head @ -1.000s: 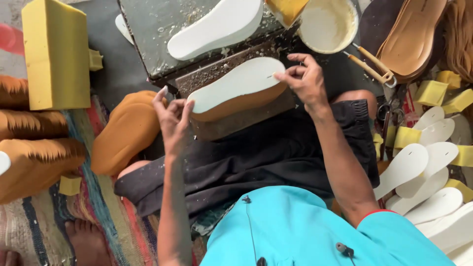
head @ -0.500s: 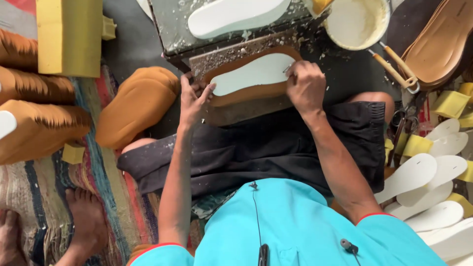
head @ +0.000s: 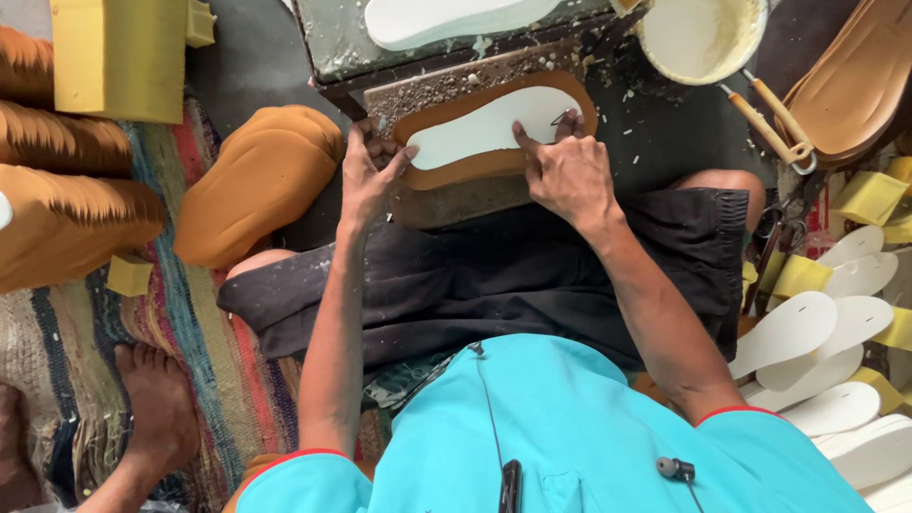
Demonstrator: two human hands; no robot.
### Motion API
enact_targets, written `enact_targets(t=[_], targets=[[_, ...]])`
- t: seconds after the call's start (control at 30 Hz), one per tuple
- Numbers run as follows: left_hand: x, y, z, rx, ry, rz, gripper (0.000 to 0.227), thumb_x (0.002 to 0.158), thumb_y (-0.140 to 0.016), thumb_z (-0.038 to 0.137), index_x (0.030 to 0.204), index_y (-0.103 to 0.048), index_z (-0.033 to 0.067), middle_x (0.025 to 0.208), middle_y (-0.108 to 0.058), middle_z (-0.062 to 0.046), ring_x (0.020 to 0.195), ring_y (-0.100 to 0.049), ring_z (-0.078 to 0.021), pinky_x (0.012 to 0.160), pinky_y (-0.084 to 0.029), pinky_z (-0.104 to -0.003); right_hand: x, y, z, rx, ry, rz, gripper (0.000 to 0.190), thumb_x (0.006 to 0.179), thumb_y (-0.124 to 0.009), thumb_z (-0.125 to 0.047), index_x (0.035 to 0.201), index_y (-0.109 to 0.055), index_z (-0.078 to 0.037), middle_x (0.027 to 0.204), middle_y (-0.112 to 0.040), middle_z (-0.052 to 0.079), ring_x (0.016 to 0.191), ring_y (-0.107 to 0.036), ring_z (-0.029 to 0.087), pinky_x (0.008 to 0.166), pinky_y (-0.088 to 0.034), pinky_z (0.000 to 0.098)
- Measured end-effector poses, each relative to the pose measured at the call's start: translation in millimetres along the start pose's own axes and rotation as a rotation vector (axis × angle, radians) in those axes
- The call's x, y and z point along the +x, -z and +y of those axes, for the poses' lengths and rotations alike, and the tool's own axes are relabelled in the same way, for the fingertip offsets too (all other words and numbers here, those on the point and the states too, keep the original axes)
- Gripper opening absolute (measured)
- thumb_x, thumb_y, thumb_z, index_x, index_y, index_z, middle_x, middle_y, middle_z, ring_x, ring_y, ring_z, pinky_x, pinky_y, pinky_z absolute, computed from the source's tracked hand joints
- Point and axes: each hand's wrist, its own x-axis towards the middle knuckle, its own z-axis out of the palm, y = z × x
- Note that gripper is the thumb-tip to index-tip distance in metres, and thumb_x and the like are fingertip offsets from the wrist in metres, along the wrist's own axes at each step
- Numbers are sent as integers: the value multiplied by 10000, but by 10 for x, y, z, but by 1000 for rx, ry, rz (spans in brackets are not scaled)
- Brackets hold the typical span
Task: The person sits on the floor and attaches white insoles to brown sandal soles. They dip a sponge into a bowl of adhesive, spread glue on a sole, lay a white insole onto it, align it, and press it down firmly with their fingers, repeating the cycle for successive soles.
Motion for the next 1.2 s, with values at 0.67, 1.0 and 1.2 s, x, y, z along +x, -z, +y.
enact_targets(t=[0.67,1.0,1.2], targets=[[-506,215,566,508,-593,383,304,986,-729,-25,1258,-685,105,1080,-706,-117,1035,-687,-242,920,-576,-387,-392,-35,228,632,-94,320,325,908,-677,-134,1218,-773,-103,1304,-723,258,1023,-748,374,904,-605,449],[-44,1814,-1055,1295,-413,653,401,919,-803,338,1276,-775,157,1340,-554,-175,1258,-432,-376,942,-340,-541,-1233,-508,1137,1903,-729,659,289,1103,-561,-283,1257,-628,-49,1181,-698,54,934,-681,173,813,-567,316],[28,1875,-854,1317,-467,622,272,858,-801,351,1099,-774,227,1416,-542,-141,1396,-380,-352,1066,-306,-531,-1031,-36,-51,1171,-285,635,256,1076,-674,-2,1313,-579,-29,1208,-613,58,900,-624,75,828,-556,223]])
